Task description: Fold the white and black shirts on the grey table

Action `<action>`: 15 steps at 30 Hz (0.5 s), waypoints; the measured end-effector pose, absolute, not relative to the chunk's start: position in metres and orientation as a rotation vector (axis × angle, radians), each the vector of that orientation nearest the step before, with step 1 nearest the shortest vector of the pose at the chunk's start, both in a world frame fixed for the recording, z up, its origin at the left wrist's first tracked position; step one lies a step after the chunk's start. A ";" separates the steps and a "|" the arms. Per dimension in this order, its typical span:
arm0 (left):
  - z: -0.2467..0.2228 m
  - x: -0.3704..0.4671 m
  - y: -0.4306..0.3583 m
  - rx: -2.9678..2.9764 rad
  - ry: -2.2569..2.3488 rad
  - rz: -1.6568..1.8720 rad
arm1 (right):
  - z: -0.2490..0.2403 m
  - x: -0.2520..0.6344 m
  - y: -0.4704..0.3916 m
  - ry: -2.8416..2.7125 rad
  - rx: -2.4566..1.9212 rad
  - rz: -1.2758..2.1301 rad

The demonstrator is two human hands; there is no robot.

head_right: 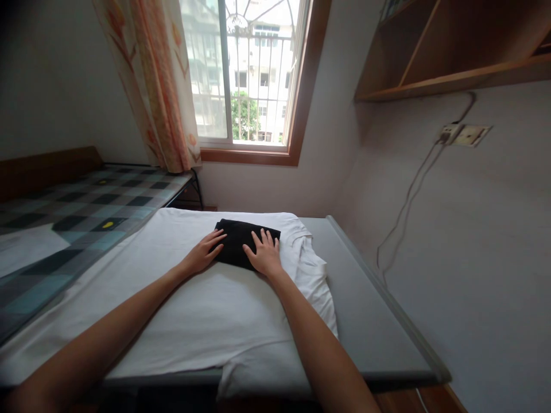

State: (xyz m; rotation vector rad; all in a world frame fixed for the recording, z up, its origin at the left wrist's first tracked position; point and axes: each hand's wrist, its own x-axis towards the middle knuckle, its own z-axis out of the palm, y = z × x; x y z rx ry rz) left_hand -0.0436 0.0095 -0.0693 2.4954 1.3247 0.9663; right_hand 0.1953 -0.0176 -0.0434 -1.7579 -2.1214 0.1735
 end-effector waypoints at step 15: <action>-0.052 -0.041 -0.003 2.751 1.361 0.872 | -0.027 0.262 0.046 -1.762 -1.903 0.720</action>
